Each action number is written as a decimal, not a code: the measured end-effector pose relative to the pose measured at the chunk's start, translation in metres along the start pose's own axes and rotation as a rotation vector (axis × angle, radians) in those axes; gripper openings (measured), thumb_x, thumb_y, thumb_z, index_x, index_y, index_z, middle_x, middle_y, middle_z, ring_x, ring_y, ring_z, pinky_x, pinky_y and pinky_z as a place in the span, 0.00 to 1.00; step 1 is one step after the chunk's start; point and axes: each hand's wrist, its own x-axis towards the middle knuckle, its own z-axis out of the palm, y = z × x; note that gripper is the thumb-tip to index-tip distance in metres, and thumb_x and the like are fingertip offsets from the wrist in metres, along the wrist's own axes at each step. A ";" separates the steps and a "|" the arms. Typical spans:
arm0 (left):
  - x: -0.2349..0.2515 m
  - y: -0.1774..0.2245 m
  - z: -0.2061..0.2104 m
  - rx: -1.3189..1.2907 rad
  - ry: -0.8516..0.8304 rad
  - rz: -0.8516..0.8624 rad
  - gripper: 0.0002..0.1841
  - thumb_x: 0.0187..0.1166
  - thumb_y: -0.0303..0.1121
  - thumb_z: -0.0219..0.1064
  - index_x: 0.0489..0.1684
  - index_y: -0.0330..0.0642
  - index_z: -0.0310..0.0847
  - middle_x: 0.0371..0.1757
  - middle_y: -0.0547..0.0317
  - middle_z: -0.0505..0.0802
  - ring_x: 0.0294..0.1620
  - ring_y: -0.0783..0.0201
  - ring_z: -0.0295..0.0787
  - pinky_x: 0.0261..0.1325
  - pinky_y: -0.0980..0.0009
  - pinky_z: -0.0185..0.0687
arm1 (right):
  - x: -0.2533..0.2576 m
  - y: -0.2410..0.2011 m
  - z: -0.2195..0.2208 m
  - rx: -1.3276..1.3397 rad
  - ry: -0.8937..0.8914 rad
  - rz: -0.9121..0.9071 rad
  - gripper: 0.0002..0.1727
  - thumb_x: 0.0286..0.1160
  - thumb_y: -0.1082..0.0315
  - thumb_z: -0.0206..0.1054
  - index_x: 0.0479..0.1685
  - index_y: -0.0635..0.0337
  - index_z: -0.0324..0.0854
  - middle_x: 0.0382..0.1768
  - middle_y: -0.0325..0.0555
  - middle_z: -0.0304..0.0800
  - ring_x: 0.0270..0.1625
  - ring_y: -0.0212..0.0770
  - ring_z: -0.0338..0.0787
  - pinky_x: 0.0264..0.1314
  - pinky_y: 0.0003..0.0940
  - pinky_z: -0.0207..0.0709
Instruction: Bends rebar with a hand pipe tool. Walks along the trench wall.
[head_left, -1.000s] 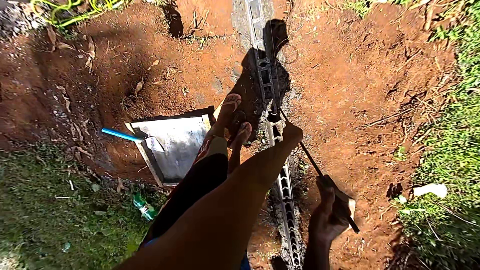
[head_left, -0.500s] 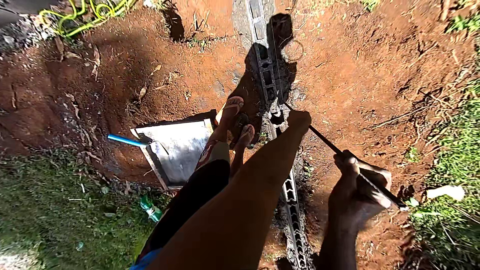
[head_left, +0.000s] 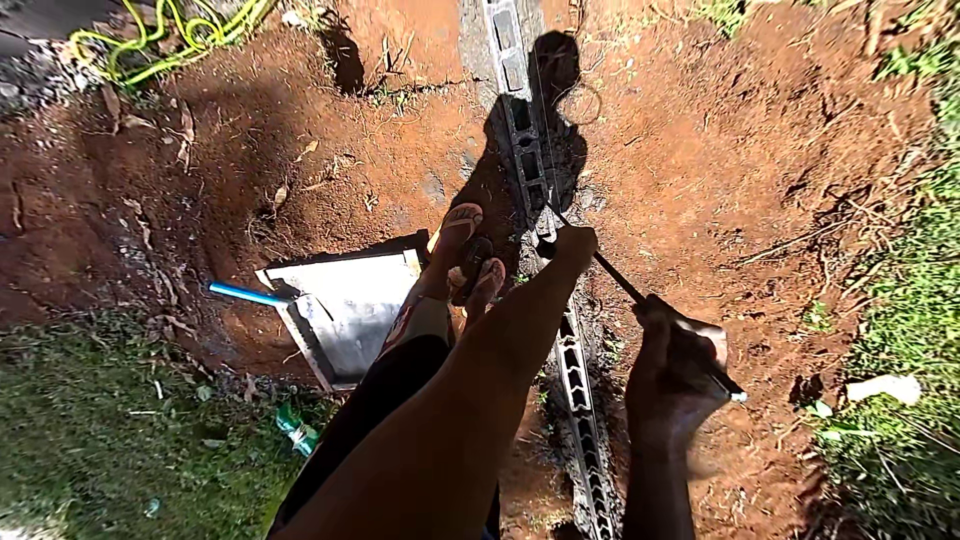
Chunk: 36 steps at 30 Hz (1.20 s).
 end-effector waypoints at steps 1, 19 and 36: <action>-0.003 0.001 0.002 -0.002 0.006 -0.010 0.12 0.79 0.30 0.65 0.53 0.32 0.81 0.50 0.39 0.87 0.48 0.46 0.85 0.48 0.46 0.81 | 0.000 0.001 -0.002 0.020 0.003 0.011 0.11 0.79 0.73 0.69 0.42 0.77 0.87 0.39 0.52 0.95 0.47 0.29 0.95 0.58 0.23 0.88; 0.013 -0.009 -0.002 -0.259 0.058 -0.022 0.09 0.86 0.33 0.57 0.47 0.37 0.78 0.35 0.52 0.81 0.31 0.59 0.76 0.35 0.59 0.76 | 0.004 0.015 0.014 0.033 -0.100 -0.075 0.09 0.80 0.72 0.68 0.42 0.73 0.87 0.42 0.51 0.95 0.48 0.30 0.95 0.55 0.23 0.88; -0.078 0.003 -0.049 -0.277 -0.094 -0.002 0.22 0.96 0.40 0.46 0.80 0.37 0.67 0.69 0.38 0.82 0.57 0.50 0.85 0.56 0.56 0.84 | 0.015 0.009 -0.003 -0.030 -0.241 0.088 0.13 0.82 0.62 0.69 0.54 0.63 0.89 0.43 0.50 0.95 0.44 0.42 0.94 0.54 0.45 0.87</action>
